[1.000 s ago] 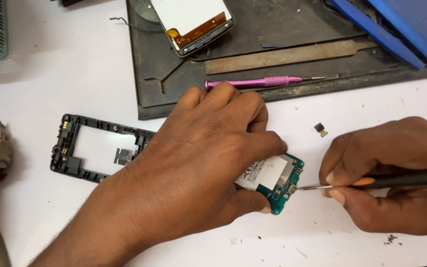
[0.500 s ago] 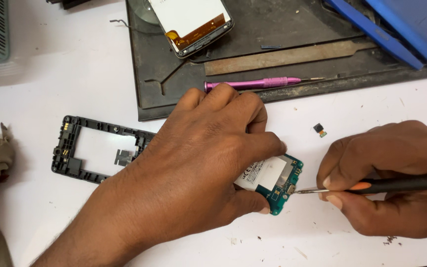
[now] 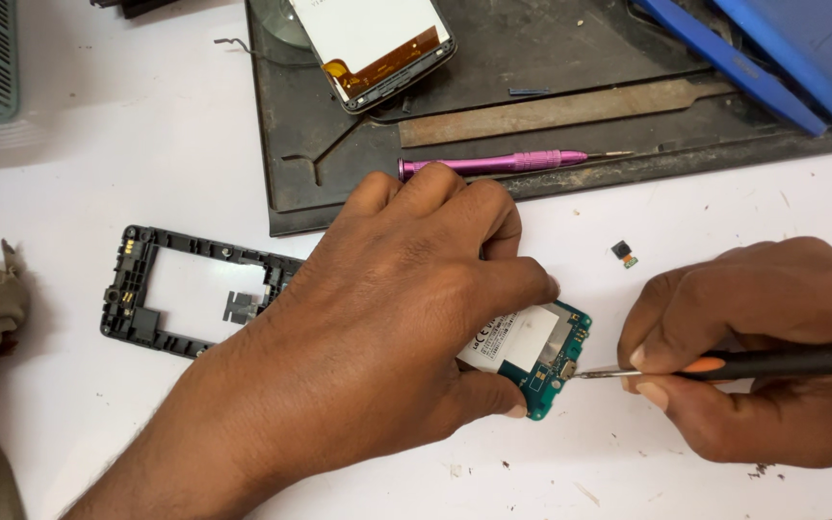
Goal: The person uses a screwdriver to remove screws from a smartphone motherboard, then detaches a small component and the display assembly. The person handles the motherboard, display, and screwdriver throughout the clip.
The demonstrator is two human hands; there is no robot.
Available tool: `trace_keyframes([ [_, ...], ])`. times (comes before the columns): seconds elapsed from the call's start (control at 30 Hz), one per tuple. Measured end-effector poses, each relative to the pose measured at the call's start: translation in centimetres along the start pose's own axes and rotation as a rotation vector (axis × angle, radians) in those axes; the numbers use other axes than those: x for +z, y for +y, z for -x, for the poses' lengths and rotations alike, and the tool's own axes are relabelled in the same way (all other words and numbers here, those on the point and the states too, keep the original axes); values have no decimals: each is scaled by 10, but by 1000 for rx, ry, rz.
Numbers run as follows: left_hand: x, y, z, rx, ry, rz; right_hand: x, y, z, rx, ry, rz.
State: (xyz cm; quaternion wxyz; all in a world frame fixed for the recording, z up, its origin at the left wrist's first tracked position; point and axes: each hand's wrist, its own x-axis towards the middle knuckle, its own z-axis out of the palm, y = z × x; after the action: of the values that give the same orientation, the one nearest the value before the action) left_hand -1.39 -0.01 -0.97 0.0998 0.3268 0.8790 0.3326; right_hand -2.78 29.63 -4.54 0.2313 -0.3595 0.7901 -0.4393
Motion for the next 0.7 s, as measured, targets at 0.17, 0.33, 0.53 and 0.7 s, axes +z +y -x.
trace_keyframes([
  [0.17,0,0,0,15,9,1,-1,5,4,59,-27,-7],
  [0.33,1,0,-2,0,2,20,-5,9,4,105,-71,-39],
  [0.53,1,1,-1,-5,0,23,-3,9,5,56,-52,-18],
  [0.7,1,1,-1,8,14,25,-4,10,5,68,-38,-24],
])
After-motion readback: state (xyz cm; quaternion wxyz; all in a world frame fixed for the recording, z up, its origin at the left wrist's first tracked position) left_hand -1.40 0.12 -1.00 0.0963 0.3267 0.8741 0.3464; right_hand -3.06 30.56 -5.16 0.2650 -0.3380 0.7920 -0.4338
